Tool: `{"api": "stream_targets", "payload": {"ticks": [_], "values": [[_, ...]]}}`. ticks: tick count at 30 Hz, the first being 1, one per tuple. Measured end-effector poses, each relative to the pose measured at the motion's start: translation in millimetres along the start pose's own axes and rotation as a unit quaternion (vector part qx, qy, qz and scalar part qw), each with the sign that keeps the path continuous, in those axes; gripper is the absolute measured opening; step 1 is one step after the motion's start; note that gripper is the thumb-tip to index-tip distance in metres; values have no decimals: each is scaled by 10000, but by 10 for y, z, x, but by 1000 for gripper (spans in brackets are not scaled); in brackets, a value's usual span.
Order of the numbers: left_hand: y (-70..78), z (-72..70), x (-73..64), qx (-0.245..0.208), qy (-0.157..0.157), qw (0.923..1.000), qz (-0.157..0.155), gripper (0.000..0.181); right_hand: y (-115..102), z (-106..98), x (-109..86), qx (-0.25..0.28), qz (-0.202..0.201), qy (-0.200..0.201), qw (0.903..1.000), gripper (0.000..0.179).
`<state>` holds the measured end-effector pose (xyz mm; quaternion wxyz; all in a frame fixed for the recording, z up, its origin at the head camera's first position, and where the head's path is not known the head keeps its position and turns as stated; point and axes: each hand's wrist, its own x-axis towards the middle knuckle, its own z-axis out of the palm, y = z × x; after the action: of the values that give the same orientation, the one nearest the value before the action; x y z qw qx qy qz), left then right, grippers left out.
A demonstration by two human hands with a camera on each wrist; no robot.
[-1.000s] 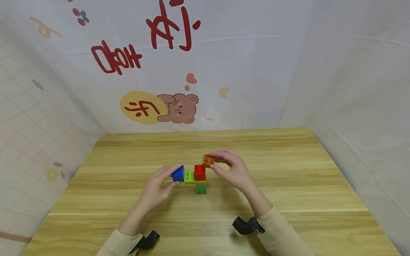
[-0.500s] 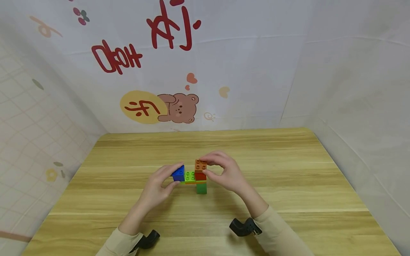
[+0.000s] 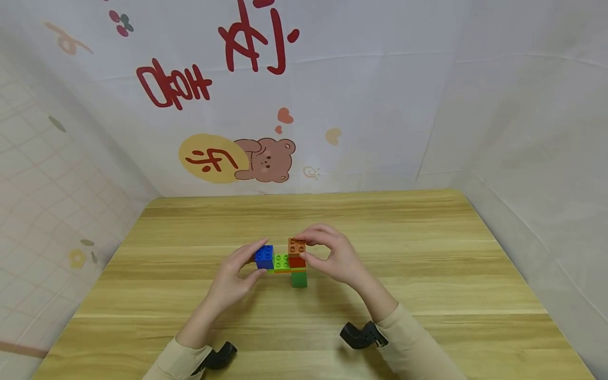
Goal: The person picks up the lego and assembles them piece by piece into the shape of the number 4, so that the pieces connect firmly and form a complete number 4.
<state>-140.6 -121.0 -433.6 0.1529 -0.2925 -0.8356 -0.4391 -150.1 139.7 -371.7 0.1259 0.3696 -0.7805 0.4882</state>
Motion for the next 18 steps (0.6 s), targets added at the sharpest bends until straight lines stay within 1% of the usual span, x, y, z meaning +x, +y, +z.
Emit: {"api": "stream_targets", "payload": {"ticks": [4, 7, 11, 14, 18], "values": [[-5, 7, -1, -118, -20, 9998, -134, 77, 40, 10, 1, -60, -29, 25, 10000, 37], [-16, 14, -3, -202, -23, 9996, -206, 77, 154, 32, -20, -132, -20, 30, 9999, 37], [-23, 23, 1, -402, -2, 9983, -411, 75, 302, 46, -48, -212, 19, -10, 9998, 39], [-15, 26, 8, -613, 27, 9963, -607, 73, 343, 40, -51, -199, -17, -30, 9998, 40], [0, 27, 18, -816, 62, 9937, -771, 70, 350, 29, -45, -176, -122, -6, 9998, 39]]}}
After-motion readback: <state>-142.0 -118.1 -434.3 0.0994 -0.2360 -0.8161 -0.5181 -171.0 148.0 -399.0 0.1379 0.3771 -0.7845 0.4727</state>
